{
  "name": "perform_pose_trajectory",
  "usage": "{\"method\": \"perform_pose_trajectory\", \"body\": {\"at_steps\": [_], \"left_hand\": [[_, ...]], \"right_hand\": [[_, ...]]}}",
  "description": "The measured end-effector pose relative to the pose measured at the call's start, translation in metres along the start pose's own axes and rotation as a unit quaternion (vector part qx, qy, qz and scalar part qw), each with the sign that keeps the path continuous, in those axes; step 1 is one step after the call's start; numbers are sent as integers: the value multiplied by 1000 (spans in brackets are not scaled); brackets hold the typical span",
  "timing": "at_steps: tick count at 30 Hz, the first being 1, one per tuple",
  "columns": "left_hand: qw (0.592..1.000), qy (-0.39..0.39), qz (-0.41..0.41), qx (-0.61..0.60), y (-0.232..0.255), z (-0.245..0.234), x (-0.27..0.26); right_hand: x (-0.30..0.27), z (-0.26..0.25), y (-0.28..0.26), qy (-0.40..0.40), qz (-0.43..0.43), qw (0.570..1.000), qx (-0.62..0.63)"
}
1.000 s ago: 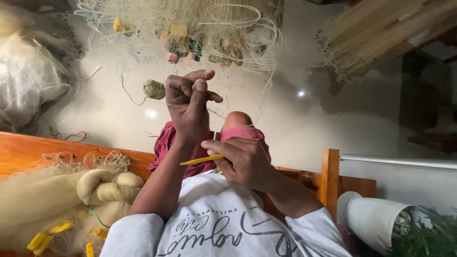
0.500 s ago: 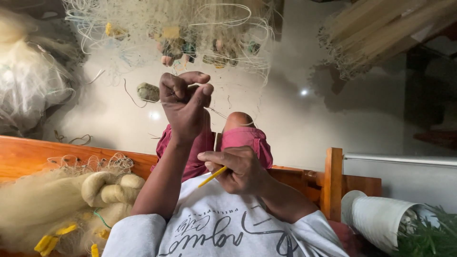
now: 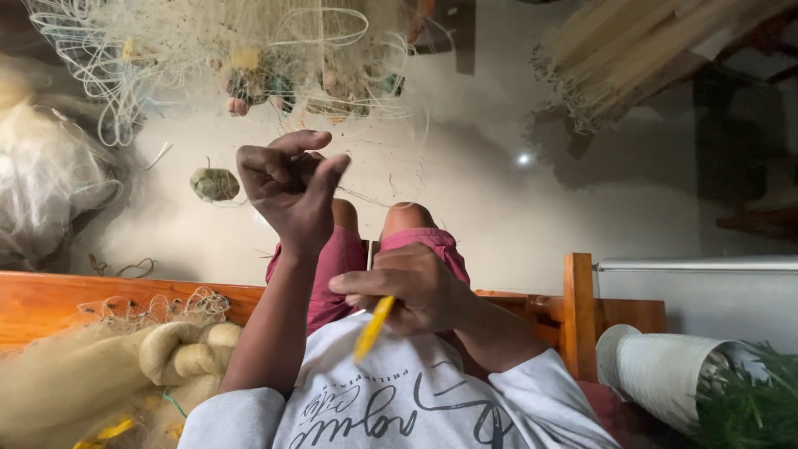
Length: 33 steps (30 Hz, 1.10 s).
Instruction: A person is repairing a fishing net by weaving and knotting the mesh using a yellow shuttle and scissors.
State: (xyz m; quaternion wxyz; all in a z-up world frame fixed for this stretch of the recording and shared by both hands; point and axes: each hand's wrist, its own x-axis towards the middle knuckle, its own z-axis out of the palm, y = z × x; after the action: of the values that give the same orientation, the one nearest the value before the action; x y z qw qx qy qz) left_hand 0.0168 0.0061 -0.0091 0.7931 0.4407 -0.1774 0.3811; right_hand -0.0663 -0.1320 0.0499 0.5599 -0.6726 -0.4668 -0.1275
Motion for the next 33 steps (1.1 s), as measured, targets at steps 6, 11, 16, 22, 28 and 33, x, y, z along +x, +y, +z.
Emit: {"method": "perform_pose_trajectory", "body": {"at_steps": [6, 11, 16, 22, 28, 33], "left_hand": [[997, 55, -30, -42, -6, 8, -1], [981, 121, -97, -118, -6, 12, 9], [962, 165, -144, -163, 5, 23, 12], [950, 161, -197, -180, 11, 25, 12], [948, 134, -214, -196, 8, 30, 8], [958, 90, -200, -185, -1, 39, 3]], "right_hand": [[5, -30, 15, -60, -24, 992, -106], [60, -72, 33, 11, -18, 957, -289], [68, -97, 64, 40, -77, 935, -343], [70, -99, 61, 32, -27, 923, -382], [67, -91, 81, 47, 7, 952, -303], [71, -63, 93, 96, -68, 979, -164]]}}
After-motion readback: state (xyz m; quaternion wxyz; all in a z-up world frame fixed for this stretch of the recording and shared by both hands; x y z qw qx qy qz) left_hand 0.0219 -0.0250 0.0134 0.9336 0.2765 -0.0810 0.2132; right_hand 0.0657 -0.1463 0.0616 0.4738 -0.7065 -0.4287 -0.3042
